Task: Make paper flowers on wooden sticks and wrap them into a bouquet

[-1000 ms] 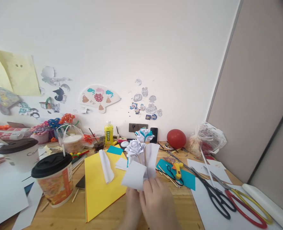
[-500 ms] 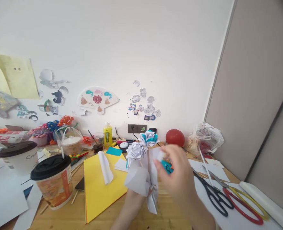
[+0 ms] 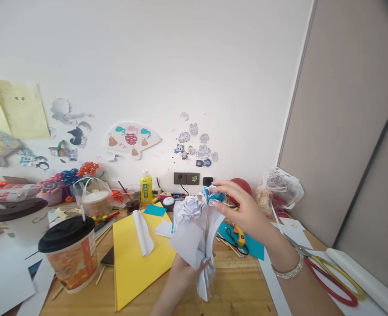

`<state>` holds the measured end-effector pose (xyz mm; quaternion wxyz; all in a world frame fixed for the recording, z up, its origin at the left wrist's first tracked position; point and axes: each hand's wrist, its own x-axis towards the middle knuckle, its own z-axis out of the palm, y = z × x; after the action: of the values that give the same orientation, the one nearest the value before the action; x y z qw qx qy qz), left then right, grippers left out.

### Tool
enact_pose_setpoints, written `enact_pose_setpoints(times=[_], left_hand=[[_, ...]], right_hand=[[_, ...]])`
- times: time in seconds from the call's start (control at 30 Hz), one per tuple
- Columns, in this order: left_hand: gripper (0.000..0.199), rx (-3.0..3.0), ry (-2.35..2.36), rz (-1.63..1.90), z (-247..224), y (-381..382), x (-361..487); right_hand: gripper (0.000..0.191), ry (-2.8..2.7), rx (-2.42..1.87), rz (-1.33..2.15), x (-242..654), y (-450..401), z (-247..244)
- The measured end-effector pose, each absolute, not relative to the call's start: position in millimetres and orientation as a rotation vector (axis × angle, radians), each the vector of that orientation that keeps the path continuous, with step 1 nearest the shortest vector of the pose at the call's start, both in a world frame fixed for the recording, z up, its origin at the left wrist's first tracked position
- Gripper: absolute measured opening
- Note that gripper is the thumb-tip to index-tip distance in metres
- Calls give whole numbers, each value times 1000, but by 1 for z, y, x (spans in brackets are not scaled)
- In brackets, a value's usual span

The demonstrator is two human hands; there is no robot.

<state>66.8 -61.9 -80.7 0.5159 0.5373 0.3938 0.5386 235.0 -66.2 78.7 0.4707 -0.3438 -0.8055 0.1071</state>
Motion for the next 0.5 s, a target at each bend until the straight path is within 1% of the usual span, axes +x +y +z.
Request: enact_pose_setpoints(times=[0.2,0.37,0.43,0.5], left_hand=[[52,1242,935,1312,-82,-63,66],[56,1264,972,1296,-82,-63,65],[56,1297,979,1262,-83,-62,65],[55,1353,982,1232,-83,-61,65]], right_hand=[[17,-1926,-834,318,238,-65,75],[16,-1911,-838,285,241,-63,70],[19,-1897,-863,251,243,-62,70],[30,-1888,-897,188,246,-61,75]])
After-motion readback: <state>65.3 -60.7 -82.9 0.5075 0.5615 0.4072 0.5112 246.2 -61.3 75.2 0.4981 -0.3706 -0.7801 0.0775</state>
